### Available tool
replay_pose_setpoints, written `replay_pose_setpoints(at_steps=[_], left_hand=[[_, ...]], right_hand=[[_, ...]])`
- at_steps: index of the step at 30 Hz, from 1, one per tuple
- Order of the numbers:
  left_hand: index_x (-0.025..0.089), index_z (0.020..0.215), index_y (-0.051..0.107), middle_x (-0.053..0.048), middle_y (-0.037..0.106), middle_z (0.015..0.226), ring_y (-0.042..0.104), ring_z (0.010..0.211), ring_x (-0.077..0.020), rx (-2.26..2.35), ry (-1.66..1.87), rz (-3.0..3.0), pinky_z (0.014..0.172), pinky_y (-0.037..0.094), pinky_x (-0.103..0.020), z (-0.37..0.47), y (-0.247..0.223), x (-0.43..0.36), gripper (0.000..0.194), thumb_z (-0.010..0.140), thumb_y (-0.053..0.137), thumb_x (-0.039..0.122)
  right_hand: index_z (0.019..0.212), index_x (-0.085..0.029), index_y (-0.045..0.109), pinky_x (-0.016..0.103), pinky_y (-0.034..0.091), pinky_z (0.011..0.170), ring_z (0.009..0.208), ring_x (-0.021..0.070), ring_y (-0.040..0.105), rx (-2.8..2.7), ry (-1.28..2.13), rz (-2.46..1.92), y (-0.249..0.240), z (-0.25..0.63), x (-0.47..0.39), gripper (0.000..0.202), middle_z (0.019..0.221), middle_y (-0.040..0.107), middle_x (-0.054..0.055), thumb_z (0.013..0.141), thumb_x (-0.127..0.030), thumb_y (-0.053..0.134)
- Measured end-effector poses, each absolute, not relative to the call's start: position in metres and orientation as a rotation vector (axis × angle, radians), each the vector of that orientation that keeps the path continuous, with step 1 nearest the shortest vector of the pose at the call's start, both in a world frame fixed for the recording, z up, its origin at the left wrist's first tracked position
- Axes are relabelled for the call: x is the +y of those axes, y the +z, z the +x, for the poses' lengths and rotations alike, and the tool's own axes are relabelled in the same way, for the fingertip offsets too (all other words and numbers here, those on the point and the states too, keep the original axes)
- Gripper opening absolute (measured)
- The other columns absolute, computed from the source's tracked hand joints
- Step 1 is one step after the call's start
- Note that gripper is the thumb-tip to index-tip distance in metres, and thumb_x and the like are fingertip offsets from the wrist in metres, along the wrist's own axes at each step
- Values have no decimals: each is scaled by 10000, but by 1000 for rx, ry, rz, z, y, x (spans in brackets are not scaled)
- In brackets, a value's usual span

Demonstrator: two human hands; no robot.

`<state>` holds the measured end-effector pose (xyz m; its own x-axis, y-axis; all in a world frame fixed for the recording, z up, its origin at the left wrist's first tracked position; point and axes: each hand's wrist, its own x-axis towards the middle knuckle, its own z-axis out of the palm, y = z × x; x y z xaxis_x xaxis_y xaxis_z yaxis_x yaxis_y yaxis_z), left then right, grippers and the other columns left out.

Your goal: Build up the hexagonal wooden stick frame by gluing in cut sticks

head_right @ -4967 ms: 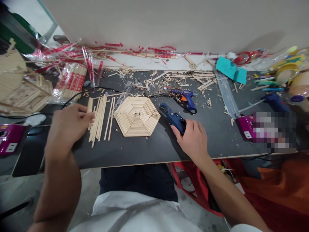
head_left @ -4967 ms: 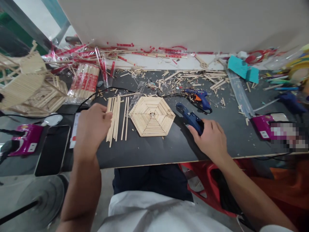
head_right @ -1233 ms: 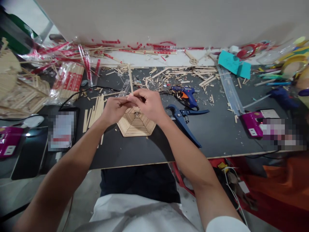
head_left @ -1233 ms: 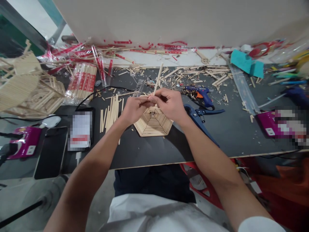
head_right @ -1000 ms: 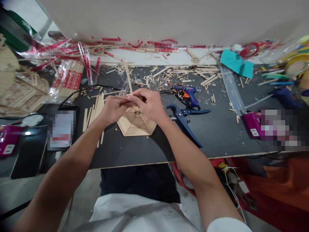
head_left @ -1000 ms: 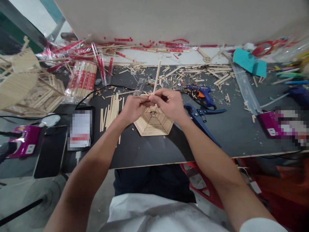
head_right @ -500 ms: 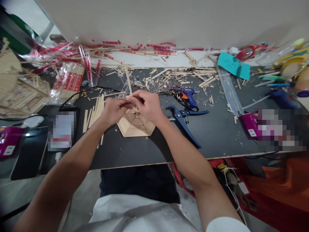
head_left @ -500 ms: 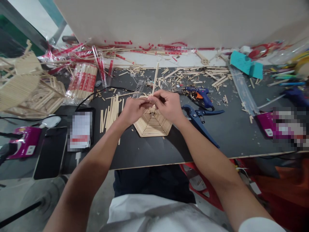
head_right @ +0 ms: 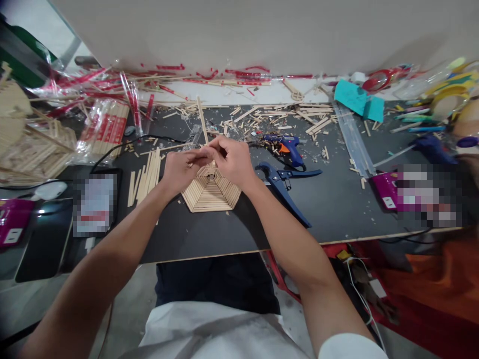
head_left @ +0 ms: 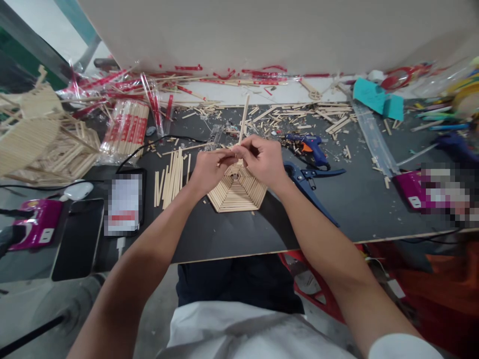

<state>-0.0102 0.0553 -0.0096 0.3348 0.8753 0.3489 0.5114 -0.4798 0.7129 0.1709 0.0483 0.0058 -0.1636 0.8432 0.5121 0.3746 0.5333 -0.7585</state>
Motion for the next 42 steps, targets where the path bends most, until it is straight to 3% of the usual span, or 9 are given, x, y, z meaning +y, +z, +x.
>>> replay_pose_setpoints(at_steps=[22, 28, 32, 36, 42], left_hand=[[226, 949, 819, -50, 819, 1050, 769, 934, -195, 1238, 944, 2115, 882, 564, -287, -12, -6, 54, 207, 906, 637, 136], [187, 924, 808, -59, 815, 1020, 756, 926, -195, 1181, 930, 2019, 830, 556, -268, -8, -8, 52, 173, 931, 637, 209], [157, 914, 781, -69, 806, 930, 741, 852, -176, 1130, 913, 2024, 796, 544, -274, -5, -4, 51, 185, 942, 603, 201], [149, 901, 744, -59, 787, 869, 728, 791, -146, 963, 889, 1855, 777, 567, -263, -4, 7, 47, 181, 961, 596, 234], [121, 937, 742, -110, 798, 898, 769, 750, -165, 783, 699, 1333, 759, 641, -303, -2, 18, 36, 259, 986, 639, 353]], right_hand=[[793, -201, 715, 263, 419, 574, 475, 96, 495, -1654, 814, -1036, 0, 170, 51, 291, 518, 579, -55, 903, -470, 723], [773, -197, 724, 254, 415, 558, 495, 90, 516, -1610, 842, -961, 3, 170, 51, 231, 534, 590, -55, 884, -397, 755], [755, -197, 706, 245, 415, 519, 486, 83, 504, -1538, 915, -977, 7, 171, 50, 265, 557, 604, -47, 865, -432, 758], [734, -198, 685, 233, 388, 466, 464, 73, 475, -1434, 1056, -1014, 12, 172, 49, 338, 566, 603, -42, 805, -510, 795], [643, -192, 632, 219, 272, 371, 398, 55, 379, -1276, 1349, -1088, 19, 169, 45, 496, 467, 502, -66, 610, -607, 902]])
